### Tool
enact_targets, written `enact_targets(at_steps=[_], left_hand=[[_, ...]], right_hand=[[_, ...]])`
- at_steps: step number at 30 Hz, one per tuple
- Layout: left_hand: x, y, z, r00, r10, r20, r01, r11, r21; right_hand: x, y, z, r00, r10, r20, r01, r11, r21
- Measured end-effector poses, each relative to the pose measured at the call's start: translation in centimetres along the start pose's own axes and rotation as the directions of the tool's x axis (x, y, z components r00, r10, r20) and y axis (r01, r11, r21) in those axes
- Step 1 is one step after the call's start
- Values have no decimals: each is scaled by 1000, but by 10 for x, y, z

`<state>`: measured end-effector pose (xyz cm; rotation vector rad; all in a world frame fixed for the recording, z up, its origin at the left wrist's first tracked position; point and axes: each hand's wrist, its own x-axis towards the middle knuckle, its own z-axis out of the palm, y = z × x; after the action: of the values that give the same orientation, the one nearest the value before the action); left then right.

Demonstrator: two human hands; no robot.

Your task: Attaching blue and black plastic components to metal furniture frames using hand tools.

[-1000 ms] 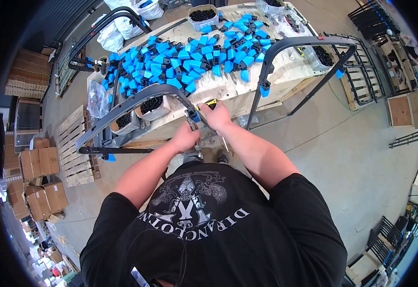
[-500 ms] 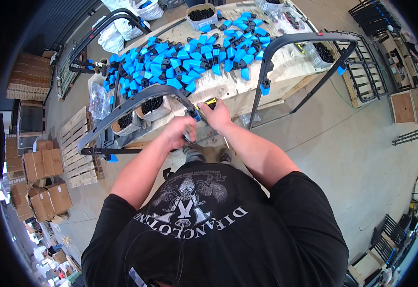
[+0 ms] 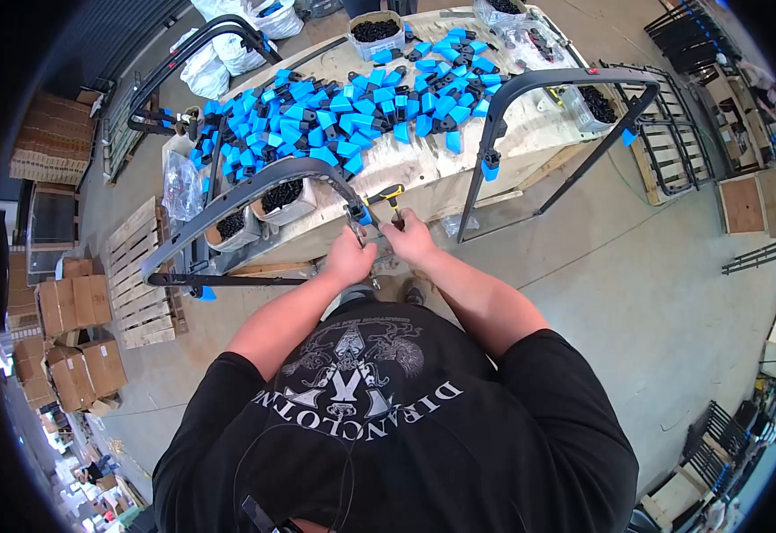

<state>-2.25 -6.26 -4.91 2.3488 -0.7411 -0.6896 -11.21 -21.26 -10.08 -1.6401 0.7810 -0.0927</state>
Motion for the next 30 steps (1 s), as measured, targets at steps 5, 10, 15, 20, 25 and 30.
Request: enact_targets(at_steps=[5, 10, 15, 20, 25, 30], left_hand=[[-3, 4, -1, 999, 14, -51, -14, 1000, 5], [-4, 10, -3, 999, -27, -25, 27, 999, -18], [-16, -32, -21, 987, -120, 109, 161, 805, -571], [-42, -54, -79, 936, -301, 182, 320, 513, -796], [-58, -74, -99, 905, -423, 32, 241, 451, -859], [-57, -87, -101, 883, -469, 6, 250, 459, -853]], right_hand=[[-46, -63, -14, 982, 179, 59, -175, 982, -75], [-42, -66, -19, 985, 152, -80, -163, 974, -155], [-28, -81, -22, 993, 4, -115, -22, 988, -156], [-2, -76, -5, 986, -163, -34, 152, 966, -211], [6, -83, -3, 996, -90, -20, 81, 960, -269], [24, -37, -23, 950, -99, -295, 32, 974, -224]])
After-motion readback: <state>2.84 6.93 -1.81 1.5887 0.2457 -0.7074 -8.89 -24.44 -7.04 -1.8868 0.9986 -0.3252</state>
